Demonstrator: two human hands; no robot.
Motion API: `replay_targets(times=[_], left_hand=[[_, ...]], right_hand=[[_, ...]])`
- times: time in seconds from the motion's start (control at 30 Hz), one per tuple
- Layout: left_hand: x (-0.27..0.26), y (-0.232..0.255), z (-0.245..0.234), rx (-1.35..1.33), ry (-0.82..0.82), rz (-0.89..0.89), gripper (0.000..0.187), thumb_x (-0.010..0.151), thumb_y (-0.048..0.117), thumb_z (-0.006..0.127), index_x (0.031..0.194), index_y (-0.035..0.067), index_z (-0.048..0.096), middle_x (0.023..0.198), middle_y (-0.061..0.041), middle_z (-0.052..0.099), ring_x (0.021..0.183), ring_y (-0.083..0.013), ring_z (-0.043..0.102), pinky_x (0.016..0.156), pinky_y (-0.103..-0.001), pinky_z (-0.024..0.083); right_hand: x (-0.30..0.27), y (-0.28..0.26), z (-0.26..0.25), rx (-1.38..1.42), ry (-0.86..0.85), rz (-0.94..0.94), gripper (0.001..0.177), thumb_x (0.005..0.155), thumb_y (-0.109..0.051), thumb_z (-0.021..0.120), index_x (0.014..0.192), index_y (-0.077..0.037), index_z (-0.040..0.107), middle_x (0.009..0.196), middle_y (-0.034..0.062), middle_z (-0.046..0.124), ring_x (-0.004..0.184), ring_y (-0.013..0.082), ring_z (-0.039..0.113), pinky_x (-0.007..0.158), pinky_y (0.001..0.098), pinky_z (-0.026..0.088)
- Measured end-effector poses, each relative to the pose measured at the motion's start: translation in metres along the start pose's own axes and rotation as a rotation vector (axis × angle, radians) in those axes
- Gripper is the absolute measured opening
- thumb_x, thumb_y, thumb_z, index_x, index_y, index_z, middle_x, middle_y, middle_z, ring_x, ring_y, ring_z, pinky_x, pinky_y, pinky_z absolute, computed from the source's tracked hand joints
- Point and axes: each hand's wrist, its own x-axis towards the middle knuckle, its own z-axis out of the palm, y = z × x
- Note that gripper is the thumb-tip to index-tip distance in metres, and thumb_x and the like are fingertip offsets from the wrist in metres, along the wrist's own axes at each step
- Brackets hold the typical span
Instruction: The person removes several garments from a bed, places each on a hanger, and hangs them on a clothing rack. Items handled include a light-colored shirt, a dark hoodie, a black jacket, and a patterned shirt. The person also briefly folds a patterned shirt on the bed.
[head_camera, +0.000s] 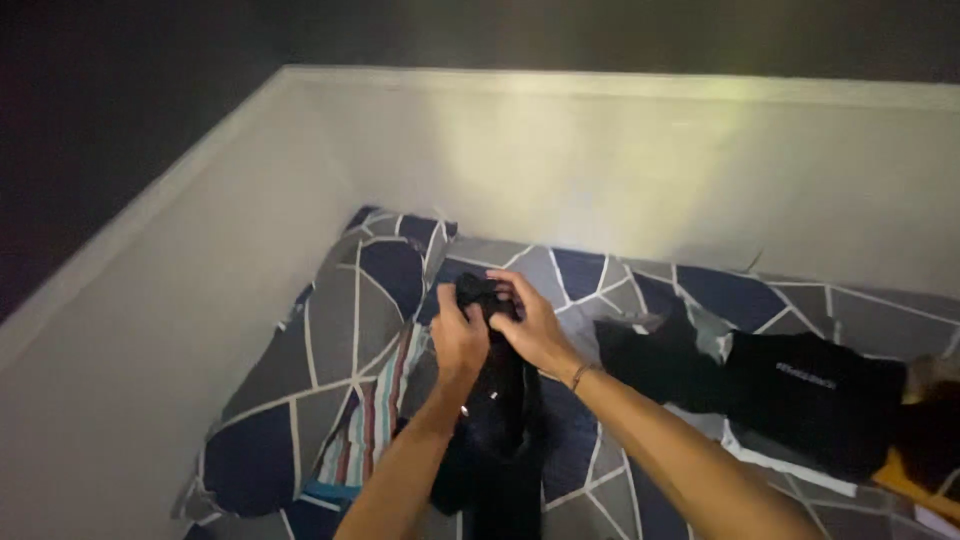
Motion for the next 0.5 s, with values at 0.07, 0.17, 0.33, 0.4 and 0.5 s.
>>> replay_targets(times=[0.07,0.17,0.33,0.4,0.5], left_hand=[[0.015,0.035,-0.018,-0.031,0.048,0.108,0.034,0.091,0.010,0.060,0.123,0.003,0.049,0.094,-0.033,0.069,0.092,-0.0538,0.066,0.075,-0.060,0.050],[0.027,0.102,-0.057,-0.079,0.123,0.256,0.033,0.090,0.008,0.059,0.121,0.001,0.050,0.092,-0.033,0.069,0.089,-0.0541,0.066,0.073,-0.058,0.051],[0.034,0.214,-0.123,-0.057,0.131,0.305,0.028,0.091,0.010,0.059,0.116,0.001,0.050,0.089,-0.032,0.069,0.086,-0.0533,0.067,0.074,-0.058,0.051],[0.038,0.242,-0.151,0.076,0.146,0.291,0.029,0.091,0.016,0.060,0.116,0.002,0.053,0.089,-0.031,0.070,0.085,-0.0527,0.067,0.077,-0.059,0.051],[0.031,0.298,-0.205,0.259,0.144,0.256,0.046,0.085,0.029,0.070,0.121,0.003,0.054,0.090,-0.030,0.071,0.086,-0.0516,0.067,0.079,-0.058,0.053]], right_hand=[[-0.005,-0.033,-0.010,-0.126,0.039,-0.078,0.069,0.074,-0.007,0.077,0.139,-0.003,0.054,0.123,0.0213,0.063,0.116,0.0340,0.060,0.100,0.0433,0.049],[-0.017,-0.075,-0.018,-0.324,0.102,-0.066,0.086,0.067,-0.011,0.083,0.144,-0.002,0.045,0.128,0.0266,0.054,0.120,0.0416,0.053,0.101,0.0484,0.047],[-0.002,-0.054,-0.062,-0.502,-0.004,0.434,0.060,0.077,-0.027,0.076,0.133,-0.010,0.061,0.114,0.0246,0.072,0.111,0.0417,0.068,0.097,0.0495,0.054],[0.028,-0.012,-0.081,-0.591,0.074,0.573,0.041,0.085,-0.029,0.069,0.111,0.003,0.074,0.111,0.0316,0.070,0.109,0.0457,0.068,0.097,0.0503,0.055],[0.093,-0.007,-0.128,-0.380,0.287,0.342,0.033,0.091,-0.017,0.056,0.109,0.004,0.074,0.108,0.0309,0.072,0.105,0.0453,0.068,0.095,0.0492,0.053]])
